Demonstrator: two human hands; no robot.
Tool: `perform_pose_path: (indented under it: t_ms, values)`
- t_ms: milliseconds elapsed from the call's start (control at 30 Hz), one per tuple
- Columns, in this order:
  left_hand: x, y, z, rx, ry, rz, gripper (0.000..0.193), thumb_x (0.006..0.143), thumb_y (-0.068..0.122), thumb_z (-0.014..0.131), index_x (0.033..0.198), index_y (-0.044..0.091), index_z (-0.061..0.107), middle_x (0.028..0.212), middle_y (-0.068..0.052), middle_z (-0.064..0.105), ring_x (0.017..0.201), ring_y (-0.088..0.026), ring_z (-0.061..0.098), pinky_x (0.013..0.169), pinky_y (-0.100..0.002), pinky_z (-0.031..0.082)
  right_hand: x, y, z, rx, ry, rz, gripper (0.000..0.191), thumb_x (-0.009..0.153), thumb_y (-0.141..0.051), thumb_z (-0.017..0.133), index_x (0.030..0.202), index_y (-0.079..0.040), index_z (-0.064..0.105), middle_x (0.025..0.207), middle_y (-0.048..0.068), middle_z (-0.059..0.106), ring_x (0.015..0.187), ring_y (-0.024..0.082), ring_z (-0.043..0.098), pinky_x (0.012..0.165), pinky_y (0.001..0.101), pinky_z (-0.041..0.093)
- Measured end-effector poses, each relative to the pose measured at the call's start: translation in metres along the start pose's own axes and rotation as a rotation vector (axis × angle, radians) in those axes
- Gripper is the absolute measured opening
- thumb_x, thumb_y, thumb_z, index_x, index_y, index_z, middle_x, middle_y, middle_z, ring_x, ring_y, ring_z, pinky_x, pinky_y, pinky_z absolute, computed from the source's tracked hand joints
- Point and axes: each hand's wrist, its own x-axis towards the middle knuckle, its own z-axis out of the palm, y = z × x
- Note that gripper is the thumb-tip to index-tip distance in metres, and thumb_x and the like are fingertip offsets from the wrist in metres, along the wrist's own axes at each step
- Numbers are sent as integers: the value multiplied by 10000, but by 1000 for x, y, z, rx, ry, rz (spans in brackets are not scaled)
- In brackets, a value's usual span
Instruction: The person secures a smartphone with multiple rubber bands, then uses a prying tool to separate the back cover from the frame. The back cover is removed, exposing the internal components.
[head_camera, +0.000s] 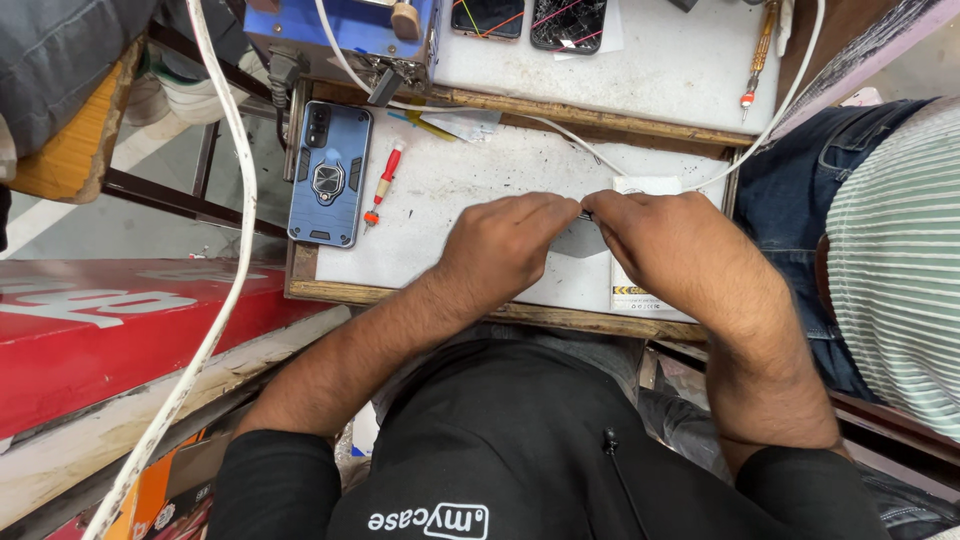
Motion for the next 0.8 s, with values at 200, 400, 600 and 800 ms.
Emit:
perform_pose_path:
  t_ms: [200,400,600,800]
  values:
    - [-14,-4,12,-54,160,80,275,893,-134,680,1137,-9,676,1062,-120,745,976,-244,766,831,-322,657,1,-9,-3,-92,0,-98,355,880,-61,632,1234,-42,625,876,141,739,800,321,746,607,419,595]
    - [-19,-7,16,-104,184,31,293,898,-145,686,1150,2,668,1085,-124,750,993,-248,770,835,-320,666,5,-13,-7,-113,-56,-37,412,860,-29,647,1269,-71,623,915,145,741,769,323,742,614,407,602]
    - [-19,-5,15,-227,164,-98,288,914,-118,693,1158,33,670,1091,-126,751,996,-257,776,836,-323,666,3,-12,-5,-134,-60,-18,421,843,-20,648,1261,-70,621,886,137,737,767,317,739,608,406,599]
    - [-19,-1,15,-196,157,-134,289,916,-114,696,1167,25,665,1073,-132,748,983,-260,776,824,-319,663,3,-9,-2,-137,-18,-64,428,825,-18,654,1250,-58,626,870,132,742,780,309,741,604,405,595]
